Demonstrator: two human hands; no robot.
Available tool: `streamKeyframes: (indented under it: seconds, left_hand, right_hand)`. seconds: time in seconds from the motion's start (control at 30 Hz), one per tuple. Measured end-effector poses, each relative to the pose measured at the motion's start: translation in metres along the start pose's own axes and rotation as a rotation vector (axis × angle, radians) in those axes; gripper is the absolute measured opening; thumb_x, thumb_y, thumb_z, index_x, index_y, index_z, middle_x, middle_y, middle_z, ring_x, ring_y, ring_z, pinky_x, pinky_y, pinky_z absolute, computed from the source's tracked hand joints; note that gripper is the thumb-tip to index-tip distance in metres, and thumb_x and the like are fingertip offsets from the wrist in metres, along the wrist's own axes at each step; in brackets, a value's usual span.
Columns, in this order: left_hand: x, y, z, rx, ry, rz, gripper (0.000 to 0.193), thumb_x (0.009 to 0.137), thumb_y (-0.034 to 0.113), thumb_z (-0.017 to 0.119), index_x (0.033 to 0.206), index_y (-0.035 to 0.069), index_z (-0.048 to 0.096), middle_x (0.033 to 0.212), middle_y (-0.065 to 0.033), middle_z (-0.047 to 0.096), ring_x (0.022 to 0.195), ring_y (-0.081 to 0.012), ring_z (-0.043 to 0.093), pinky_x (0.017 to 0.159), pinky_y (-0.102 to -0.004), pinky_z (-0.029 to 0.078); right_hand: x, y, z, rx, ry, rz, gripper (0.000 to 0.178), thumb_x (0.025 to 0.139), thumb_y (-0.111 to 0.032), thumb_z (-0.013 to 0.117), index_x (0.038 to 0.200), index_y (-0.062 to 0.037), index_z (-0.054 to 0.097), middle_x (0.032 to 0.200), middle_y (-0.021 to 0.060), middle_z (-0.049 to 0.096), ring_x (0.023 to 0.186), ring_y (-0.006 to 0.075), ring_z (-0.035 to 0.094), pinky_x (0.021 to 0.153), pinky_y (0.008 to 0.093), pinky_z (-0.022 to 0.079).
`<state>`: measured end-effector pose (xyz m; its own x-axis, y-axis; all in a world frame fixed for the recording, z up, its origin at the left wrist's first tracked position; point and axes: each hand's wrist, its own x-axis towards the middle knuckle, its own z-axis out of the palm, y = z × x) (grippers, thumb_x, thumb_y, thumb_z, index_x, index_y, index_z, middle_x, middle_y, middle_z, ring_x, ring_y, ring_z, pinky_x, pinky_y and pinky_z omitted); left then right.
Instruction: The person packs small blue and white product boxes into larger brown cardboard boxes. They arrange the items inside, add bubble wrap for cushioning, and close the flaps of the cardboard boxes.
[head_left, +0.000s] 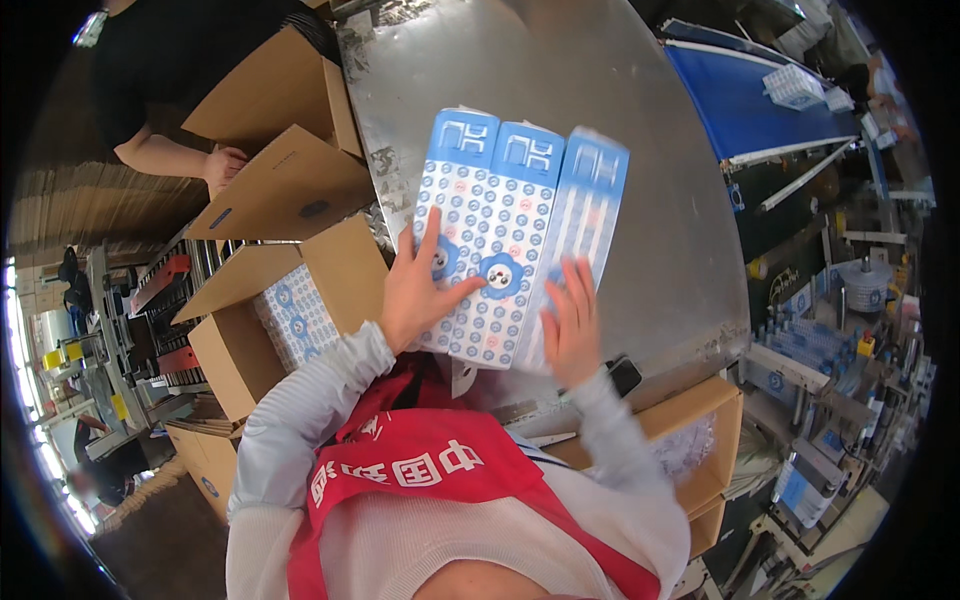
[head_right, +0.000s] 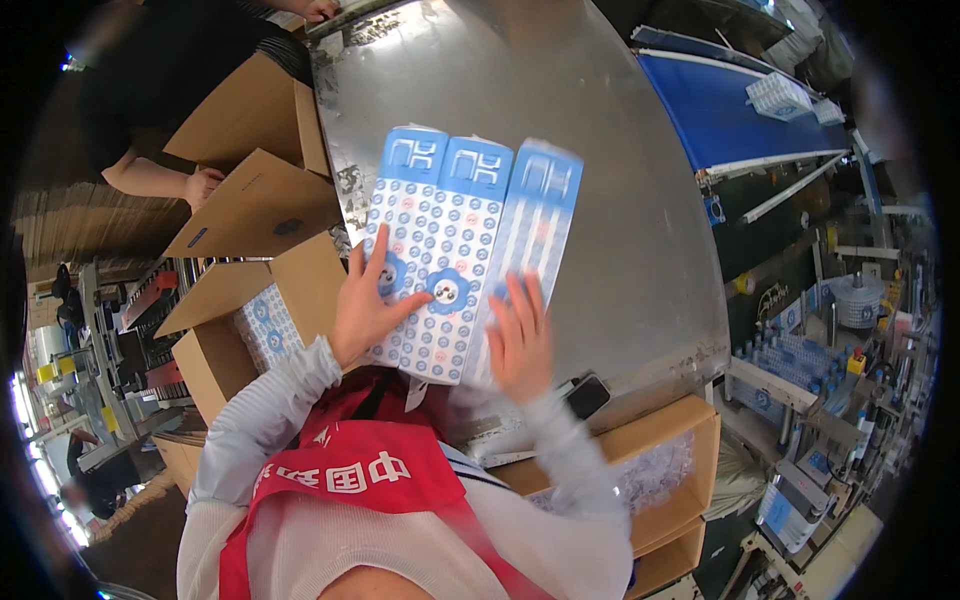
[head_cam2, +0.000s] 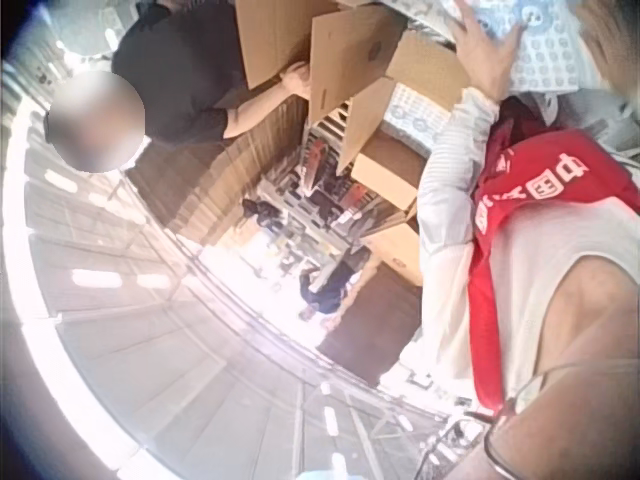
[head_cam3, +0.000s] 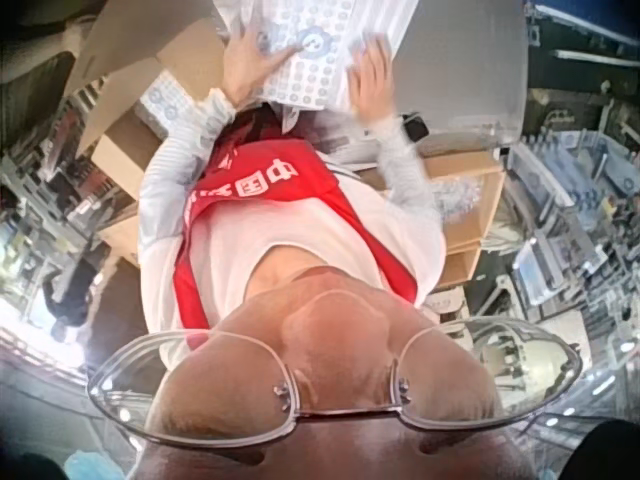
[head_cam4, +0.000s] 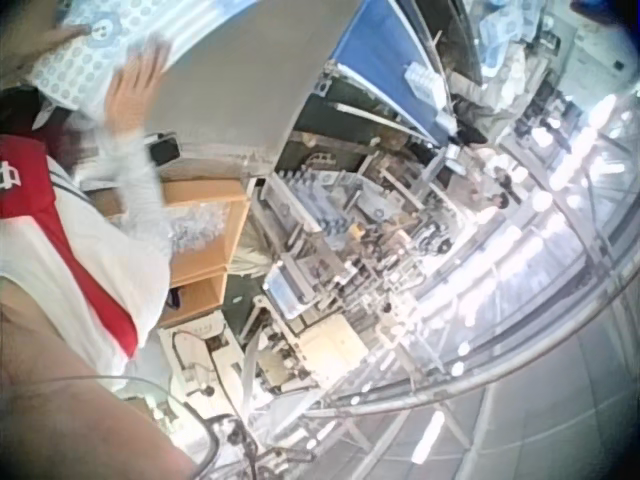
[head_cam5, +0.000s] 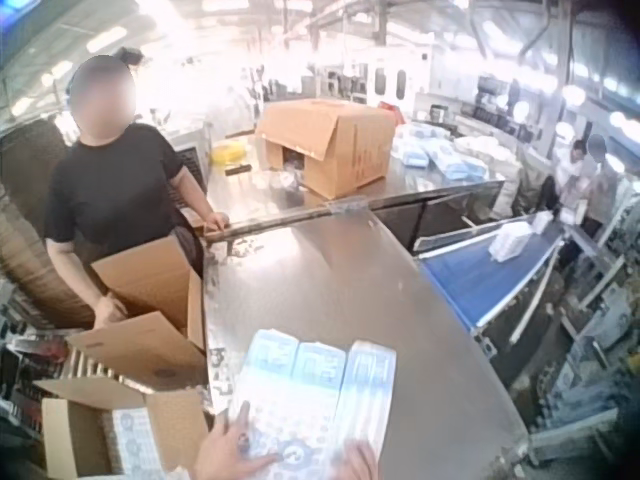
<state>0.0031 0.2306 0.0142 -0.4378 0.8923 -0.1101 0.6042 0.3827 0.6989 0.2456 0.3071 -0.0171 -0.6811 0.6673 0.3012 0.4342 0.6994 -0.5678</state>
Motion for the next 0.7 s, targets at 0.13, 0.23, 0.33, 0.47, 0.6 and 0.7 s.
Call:
streamKeyframes:
  seconds: [0.13,0.23,0.33,0.47,0.6,0.7]
  left_hand:
    - [-0.005,0.01,-0.012,0.019,-0.092,-0.022,0.112,0.067,0.038,0.086,0.152,0.007,0.02,0.136,-0.0271,0.037,0.116,-0.0381,0.053,0.092,-0.0407,0.049]
    - [0.011,-0.009,-0.022,-0.31,-0.174,-0.215,0.109,0.076,0.04,0.08,0.153,0.003,0.011,0.132,-0.0282,0.048,0.118,-0.0349,0.055,0.09,-0.0392,0.051]
    - [0.052,-0.031,-0.044,-0.519,-0.532,-0.443,0.094,0.081,0.04,0.076,0.148,-0.001,0.025,0.128,-0.021,0.057,0.122,-0.0277,0.053,0.099,-0.0365,0.045]
    - [0.087,-0.037,-0.046,-0.612,-0.824,-0.47,0.078,0.078,0.035,0.079,0.137,-0.002,0.045,0.128,-0.013,0.059,0.12,-0.0224,0.055,0.106,-0.0355,0.037]
    - [0.085,-0.043,-0.049,-0.628,-0.844,-0.429,0.076,0.077,0.032,0.081,0.135,-0.001,0.047,0.128,-0.0122,0.059,0.118,-0.0211,0.056,0.103,-0.0345,0.041]
    - [0.031,-0.048,-0.074,-0.673,-0.789,-0.32,0.073,0.079,0.026,0.08,0.137,-0.001,0.043,0.128,-0.0113,0.058,0.118,-0.0198,0.055,0.102,-0.0339,0.042]
  right_hand:
    - [-0.025,-0.034,0.003,0.623,0.265,0.671,0.046,0.098,-0.014,0.05,0.139,0.0016,0.037,0.139,0.0168,0.046,0.128,0.0271,0.042,0.105,0.0373,0.035]
    - [-0.01,-0.004,-0.014,0.957,0.016,1.015,0.047,0.1,-0.023,0.051,0.136,0.0055,0.041,0.125,0.0109,0.057,0.11,0.0162,0.054,0.094,0.0303,0.044]
    - [0.014,0.04,-0.025,1.024,-0.315,1.001,0.041,0.099,-0.029,0.055,0.122,0.0052,0.056,0.113,0.0069,0.064,0.102,0.0145,0.057,0.088,0.0294,0.047]
    - [0.032,0.078,-0.02,0.972,-0.432,0.82,0.055,0.093,-0.041,0.063,0.12,0.0068,0.057,0.114,0.0105,0.064,0.1,0.0152,0.058,0.086,0.0308,0.048]
    - [0.003,0.086,0.005,0.837,-0.263,0.885,0.058,0.088,-0.041,0.068,0.114,0.0106,0.06,0.111,0.0131,0.065,0.098,0.0174,0.059,0.085,0.0311,0.049]
    - [-0.016,0.025,-0.014,0.961,-0.125,0.729,0.058,0.085,-0.036,0.073,0.121,0.0056,0.056,0.113,0.0112,0.064,0.099,0.0159,0.058,0.086,0.0334,0.048]
